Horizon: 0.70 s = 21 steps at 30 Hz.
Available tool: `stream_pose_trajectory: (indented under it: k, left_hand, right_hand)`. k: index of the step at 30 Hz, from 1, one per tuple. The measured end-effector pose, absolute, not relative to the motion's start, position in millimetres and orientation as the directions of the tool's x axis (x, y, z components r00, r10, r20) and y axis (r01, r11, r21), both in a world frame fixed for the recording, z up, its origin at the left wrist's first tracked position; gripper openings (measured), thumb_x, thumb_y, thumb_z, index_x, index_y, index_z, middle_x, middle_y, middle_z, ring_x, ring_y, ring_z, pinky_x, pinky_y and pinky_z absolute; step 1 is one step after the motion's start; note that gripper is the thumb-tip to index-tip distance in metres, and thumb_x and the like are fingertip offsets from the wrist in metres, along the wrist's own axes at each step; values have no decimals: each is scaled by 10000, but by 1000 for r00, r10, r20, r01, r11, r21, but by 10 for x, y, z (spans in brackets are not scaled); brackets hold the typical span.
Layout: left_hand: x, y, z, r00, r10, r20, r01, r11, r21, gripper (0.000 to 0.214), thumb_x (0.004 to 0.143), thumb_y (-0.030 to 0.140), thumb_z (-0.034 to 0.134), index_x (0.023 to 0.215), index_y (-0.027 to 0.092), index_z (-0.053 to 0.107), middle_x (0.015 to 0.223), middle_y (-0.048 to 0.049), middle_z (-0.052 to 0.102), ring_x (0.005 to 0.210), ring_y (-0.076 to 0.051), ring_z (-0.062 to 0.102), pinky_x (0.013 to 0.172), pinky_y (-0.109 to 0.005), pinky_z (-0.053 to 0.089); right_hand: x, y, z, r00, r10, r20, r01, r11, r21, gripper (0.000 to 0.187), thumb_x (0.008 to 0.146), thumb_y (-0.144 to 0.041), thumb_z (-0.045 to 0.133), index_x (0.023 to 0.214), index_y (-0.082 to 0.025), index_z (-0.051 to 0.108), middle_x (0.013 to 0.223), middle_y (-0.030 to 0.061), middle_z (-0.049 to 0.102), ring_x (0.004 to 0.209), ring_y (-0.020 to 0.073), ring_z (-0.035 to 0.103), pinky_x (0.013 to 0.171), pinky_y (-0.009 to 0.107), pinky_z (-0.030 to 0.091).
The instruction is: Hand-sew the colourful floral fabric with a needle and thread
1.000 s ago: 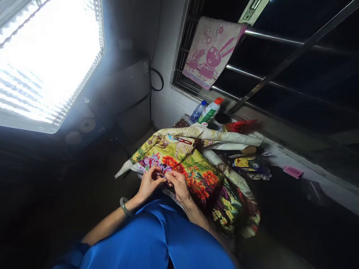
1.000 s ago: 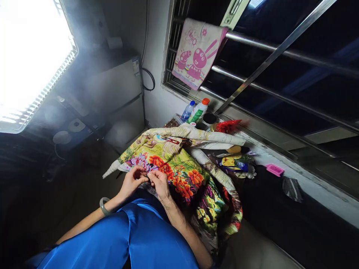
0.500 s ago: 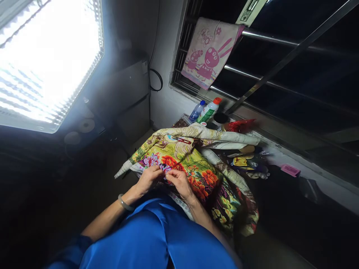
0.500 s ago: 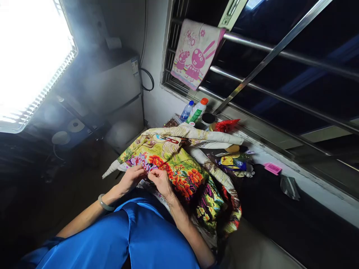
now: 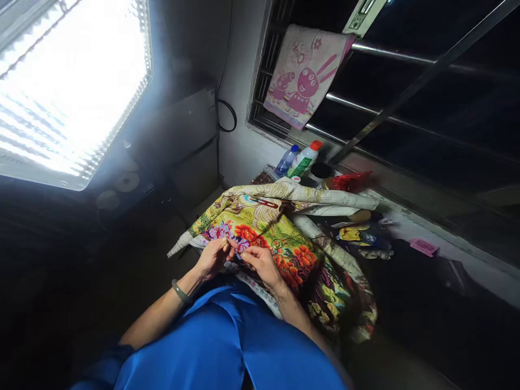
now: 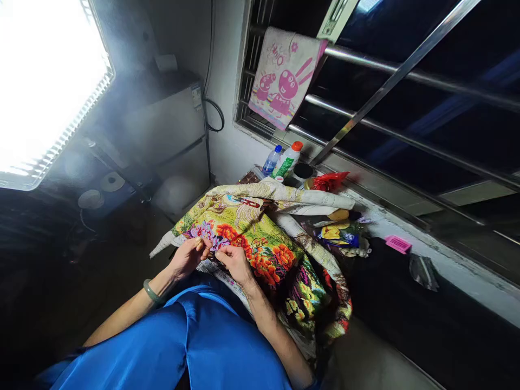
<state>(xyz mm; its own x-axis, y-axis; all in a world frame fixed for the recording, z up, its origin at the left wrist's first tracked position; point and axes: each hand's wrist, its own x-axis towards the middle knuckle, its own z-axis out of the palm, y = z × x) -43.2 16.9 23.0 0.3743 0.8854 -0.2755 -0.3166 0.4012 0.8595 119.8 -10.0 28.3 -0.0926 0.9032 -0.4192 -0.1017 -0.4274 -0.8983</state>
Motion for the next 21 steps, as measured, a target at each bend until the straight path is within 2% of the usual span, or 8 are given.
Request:
stream_pose_trajectory:
  k: [3, 6, 9, 12, 17, 21]
  left_hand:
    - [-407, 165, 214, 331, 885, -329, -402, 447, 799, 447, 679, 604, 777, 645, 181, 637, 720, -25, 627, 610, -129, 502, 606, -288, 431]
    - [-448, 203, 168, 264, 934, -240, -219, 300, 928, 390, 603, 514, 868, 772, 183, 748, 739, -32, 669, 670, -161, 571, 661, -307, 468]
    - [-528, 246, 110, 274, 962, -13, 71, -6, 997, 282, 694, 464, 833, 768, 200, 764, 736, -38, 679, 676, -167, 580, 667, -304, 460]
    - [-591, 260, 59, 350, 929, 123, 195, -201, 960, 310, 839, 490, 708, 720, 205, 737, 700, -37, 649, 646, -157, 558, 638, -286, 442]
    - [-617, 255, 13, 401, 893, 206, 266, -329, 906, 407, 901, 563, 602, 772, 208, 755, 737, -46, 608, 688, -169, 538, 669, -297, 430]
    - [-637, 262, 68, 455, 877, 156, 260, -298, 919, 463, 894, 612, 575, 772, 207, 763, 751, -40, 562, 735, -182, 515, 714, -316, 423]
  right_hand:
    - [1161, -110, 282, -123, 907, -402, -128, -417, -900, 351, 612, -500, 758, 593, -188, 599, 468, -75, 396, 457, 65, 266, 452, 230, 181]
    - [1155, -122, 307, -136, 908, -396, -143, -413, -899, 347, 614, -494, 763, 592, -189, 600, 468, -75, 379, 467, 69, 265, 455, 233, 170]
    - [1182, -137, 351, -141, 900, -412, -149, -430, -890, 352, 611, -494, 772, 594, -189, 597, 470, -77, 377, 463, 66, 257, 457, 235, 164]
    - [1217, -134, 398, -126, 904, -409, -158, -426, -891, 359, 614, -494, 779, 596, -187, 594, 480, -73, 382, 462, 63, 255, 458, 240, 164]
    - [1260, -82, 432, -89, 918, -385, -183, -395, -900, 362, 601, -482, 798, 584, -194, 579, 480, -73, 381, 458, 67, 248, 438, 253, 163]
    - [1286, -56, 415, -89, 918, -387, -186, -397, -899, 367, 614, -492, 798, 594, -200, 576, 466, -82, 353, 453, 70, 234, 431, 254, 172]
